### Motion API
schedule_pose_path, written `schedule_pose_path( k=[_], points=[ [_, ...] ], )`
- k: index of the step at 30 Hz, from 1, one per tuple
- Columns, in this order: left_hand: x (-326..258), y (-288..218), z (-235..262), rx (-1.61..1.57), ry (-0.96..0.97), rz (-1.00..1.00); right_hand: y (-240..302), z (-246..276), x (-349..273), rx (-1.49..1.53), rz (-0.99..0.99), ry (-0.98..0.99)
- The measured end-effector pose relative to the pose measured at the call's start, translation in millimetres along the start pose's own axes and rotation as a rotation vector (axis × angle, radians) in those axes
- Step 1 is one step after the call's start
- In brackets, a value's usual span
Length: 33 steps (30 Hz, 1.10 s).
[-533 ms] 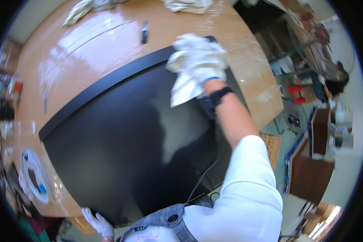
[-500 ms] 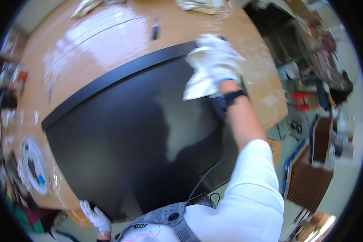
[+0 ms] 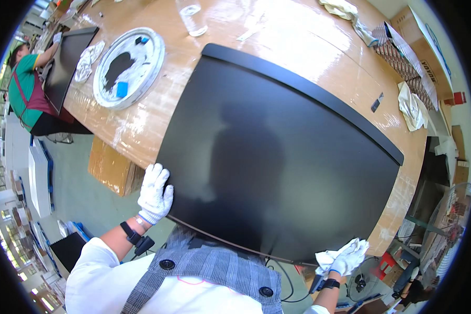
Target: The recorder wipes a black furniture panel with a white cloth and applies finish using a blue sponge.
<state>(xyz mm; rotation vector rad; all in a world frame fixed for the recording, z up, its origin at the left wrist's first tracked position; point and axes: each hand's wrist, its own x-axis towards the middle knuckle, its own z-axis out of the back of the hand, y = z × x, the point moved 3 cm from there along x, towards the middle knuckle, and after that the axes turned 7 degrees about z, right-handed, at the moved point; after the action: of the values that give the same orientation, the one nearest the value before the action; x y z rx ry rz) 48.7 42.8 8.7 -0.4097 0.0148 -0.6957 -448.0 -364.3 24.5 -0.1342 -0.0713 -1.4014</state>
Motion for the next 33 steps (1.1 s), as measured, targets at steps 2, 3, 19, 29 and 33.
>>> schedule_pose_path(
  k=[2,3,19,29,33],
  points=[
    [7,-6,3,-0.047,0.006,0.005,-29,-9,-35,-0.005,-0.029,0.130],
    [5,-4,5,-0.049,-0.026,-0.019,-21,-3,-51,-0.134,0.013,0.218],
    [-55,93,19,-0.551,0.357,0.268,318,95,18,1.315,0.279,0.530],
    [-87,117,37,-0.774,0.473,0.534,555,92,-139,0.231,1.189,0.065],
    [-87,140,36,-0.746,0.402,0.601,526,107,-250,0.184,1.861,0.440]
  ],
)
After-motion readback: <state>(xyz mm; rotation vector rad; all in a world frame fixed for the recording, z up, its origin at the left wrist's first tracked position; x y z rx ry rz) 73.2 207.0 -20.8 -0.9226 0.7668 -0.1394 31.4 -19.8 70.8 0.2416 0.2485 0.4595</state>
